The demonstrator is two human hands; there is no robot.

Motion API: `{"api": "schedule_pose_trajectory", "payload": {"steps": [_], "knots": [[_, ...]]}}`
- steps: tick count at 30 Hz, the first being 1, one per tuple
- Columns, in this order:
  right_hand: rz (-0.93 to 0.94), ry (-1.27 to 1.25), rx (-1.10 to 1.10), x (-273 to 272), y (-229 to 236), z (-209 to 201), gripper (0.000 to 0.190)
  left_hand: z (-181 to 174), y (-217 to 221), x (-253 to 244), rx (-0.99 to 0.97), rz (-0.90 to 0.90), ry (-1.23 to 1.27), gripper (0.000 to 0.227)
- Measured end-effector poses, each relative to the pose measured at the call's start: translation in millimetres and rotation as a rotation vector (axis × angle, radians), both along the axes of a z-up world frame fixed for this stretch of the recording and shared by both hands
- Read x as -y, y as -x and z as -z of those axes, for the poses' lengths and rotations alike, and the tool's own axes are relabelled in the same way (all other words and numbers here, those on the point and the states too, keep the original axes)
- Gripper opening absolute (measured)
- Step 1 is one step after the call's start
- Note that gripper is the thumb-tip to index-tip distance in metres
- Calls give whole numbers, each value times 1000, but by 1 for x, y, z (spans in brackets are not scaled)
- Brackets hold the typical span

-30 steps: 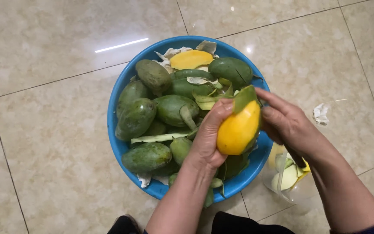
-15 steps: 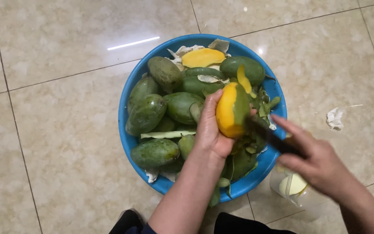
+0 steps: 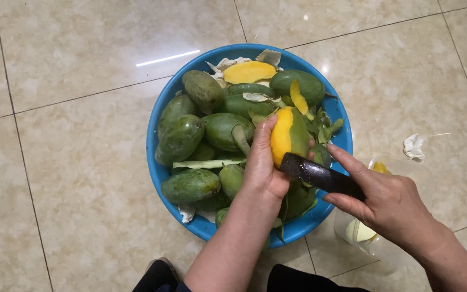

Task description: Peeling and slicing mangoes using a knife over a basin

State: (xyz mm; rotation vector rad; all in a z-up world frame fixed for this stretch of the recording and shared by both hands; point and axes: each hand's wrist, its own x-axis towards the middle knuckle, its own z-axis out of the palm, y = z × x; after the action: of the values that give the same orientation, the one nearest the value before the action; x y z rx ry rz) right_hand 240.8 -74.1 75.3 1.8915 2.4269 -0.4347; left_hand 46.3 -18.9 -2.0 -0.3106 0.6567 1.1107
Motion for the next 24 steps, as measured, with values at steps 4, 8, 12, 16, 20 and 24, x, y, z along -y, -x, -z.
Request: {"api": "schedule_pose_trajectory", "payload": {"steps": [4, 8, 12, 16, 20, 24], "knots": [[3, 8, 39, -4, 10, -3, 91, -13, -4, 6, -64, -16, 3, 64], [-2, -57, -79, -13, 27, -6, 82, -15, -9, 10, 35, -90, 35, 49], [222, 219, -228, -29, 41, -14, 85, -9, -15, 17, -38, -55, 14, 55], [237, 258, -261, -35, 48, -17, 85, -11, -12, 18, -75, -92, -39, 48], [225, 210, -441, -43, 48, -10, 78, -16, -17, 23, -195, -83, -130, 63], [298, 358, -522, -46, 43, -12, 79, 12, -15, 22, -3, -114, -101, 47]]}}
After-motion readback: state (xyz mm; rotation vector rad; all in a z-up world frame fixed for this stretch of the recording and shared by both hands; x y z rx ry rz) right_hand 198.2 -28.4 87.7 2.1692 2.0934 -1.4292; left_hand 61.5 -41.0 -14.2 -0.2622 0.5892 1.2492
